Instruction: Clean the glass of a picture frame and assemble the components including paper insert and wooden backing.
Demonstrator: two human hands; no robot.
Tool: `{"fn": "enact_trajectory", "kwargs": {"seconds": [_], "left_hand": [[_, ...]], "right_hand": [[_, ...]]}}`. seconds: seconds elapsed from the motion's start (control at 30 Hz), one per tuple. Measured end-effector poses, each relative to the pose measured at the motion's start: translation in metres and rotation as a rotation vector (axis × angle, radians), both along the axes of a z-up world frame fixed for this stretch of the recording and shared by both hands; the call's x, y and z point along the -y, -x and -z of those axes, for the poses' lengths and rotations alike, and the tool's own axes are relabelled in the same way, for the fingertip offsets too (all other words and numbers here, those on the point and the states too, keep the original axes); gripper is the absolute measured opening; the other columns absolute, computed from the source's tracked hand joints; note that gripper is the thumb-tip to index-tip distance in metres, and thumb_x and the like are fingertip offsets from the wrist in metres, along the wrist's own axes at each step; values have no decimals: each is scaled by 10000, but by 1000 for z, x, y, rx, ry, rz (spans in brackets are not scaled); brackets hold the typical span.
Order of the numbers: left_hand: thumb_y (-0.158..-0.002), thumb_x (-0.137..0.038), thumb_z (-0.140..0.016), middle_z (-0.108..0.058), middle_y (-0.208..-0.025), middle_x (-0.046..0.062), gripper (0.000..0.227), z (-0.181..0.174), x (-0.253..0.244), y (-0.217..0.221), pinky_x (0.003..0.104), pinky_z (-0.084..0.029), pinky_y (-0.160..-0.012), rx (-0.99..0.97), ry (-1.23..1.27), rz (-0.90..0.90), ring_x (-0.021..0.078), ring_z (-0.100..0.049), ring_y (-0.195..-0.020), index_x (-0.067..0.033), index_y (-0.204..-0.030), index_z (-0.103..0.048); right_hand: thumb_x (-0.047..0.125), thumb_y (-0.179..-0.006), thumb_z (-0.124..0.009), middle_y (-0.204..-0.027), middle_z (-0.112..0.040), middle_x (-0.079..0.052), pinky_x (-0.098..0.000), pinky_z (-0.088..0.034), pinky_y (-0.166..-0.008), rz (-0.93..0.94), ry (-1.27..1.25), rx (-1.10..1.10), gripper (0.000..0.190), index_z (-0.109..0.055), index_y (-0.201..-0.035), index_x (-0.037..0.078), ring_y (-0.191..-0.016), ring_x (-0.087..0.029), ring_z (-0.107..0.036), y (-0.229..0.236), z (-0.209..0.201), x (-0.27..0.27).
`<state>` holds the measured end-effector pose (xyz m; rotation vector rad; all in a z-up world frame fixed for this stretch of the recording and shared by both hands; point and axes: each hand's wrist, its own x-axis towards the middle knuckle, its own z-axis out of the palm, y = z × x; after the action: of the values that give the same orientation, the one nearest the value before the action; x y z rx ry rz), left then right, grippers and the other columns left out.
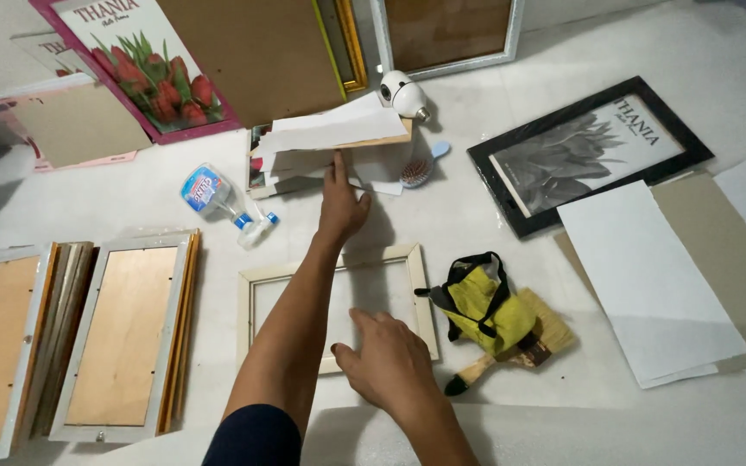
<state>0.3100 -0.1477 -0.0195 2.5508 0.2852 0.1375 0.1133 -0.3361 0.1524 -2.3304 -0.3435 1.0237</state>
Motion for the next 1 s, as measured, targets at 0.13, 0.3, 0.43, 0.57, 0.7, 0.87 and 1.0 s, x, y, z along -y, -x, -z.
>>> {"fn": "enact_trajectory", "kwargs": {"seconds": [0.13, 0.3, 0.43, 0.57, 0.7, 0.87, 1.0], "left_hand": [[-861, -58, -648, -189, -1593, 318, 935, -8, 0, -4, 468, -391, -1152, 62, 119, -27, 469, -352, -1407, 78, -1557, -39], [-822, -4, -706, -221, -1517, 295, 923, 5, -19, -22, 483, -449, -1130, 287, 22, 64, 474, -443, -1327, 25, -1523, -107], [-791, 115, -596, -224, -1556, 279, 802, -11, -34, -25, 540, -603, -821, 140, -184, 118, 490, -601, -1111, -65, -1493, -252], [-830, 42, -580, -410, -1444, 165, 508, -6, -61, -29, 535, -457, -1083, 184, -721, 345, 384, -542, -1128, -87, -1318, -522], [-944, -134, -551, -274, -1642, 95, 276, -9, -78, -33, 563, -215, -1231, -52, -955, 351, 406, -323, -1429, -181, -1140, -740], [-873, -227, -625, -271, -1663, 78, 336, -2, -100, -40, 561, -149, -1226, 119, -910, 328, 327, -146, -1548, -47, -1136, -733], [-974, -350, -527, -390, -1641, 114, 314, -2, -110, -43, 607, -86, -1213, 6, -1018, 281, 364, -226, -1541, -212, -1119, -769]], "right_hand": [[396, -988, -588, -1263, -648, -118, -479, -511, -975, -5, -23, -1, 597, -463, -1497, 108, -1148, -274, -645, 0, 4, -1], [375, -1003, -597, -1289, -629, -118, -468, -516, -1001, -38, 5, -55, 589, -439, -1509, 119, -1156, -252, -644, -2, -3, -3], [380, -975, -612, -1264, -648, -132, -470, -504, -983, -8, -45, 10, 586, -499, -1464, 78, -1144, -283, -646, 1, 5, -4], [347, -978, -605, -1350, -604, -142, -473, -470, -1036, -16, -40, -67, 591, -468, -1500, 107, -1229, -292, -594, -1, 0, -6], [324, -1001, -573, -1420, -545, -162, -519, -458, -1052, -80, -25, -129, 586, -411, -1529, 126, -1281, -301, -557, -5, 0, -9], [339, -983, -593, -1319, -606, -137, -490, -473, -1009, -51, -17, -54, 589, -452, -1505, 106, -1206, -300, -593, 0, 11, -10], [343, -999, -586, -1401, -567, -114, -508, -427, -1078, -55, -2, -124, 602, -416, -1532, 119, -1280, -285, -551, -4, 6, -12]]}}
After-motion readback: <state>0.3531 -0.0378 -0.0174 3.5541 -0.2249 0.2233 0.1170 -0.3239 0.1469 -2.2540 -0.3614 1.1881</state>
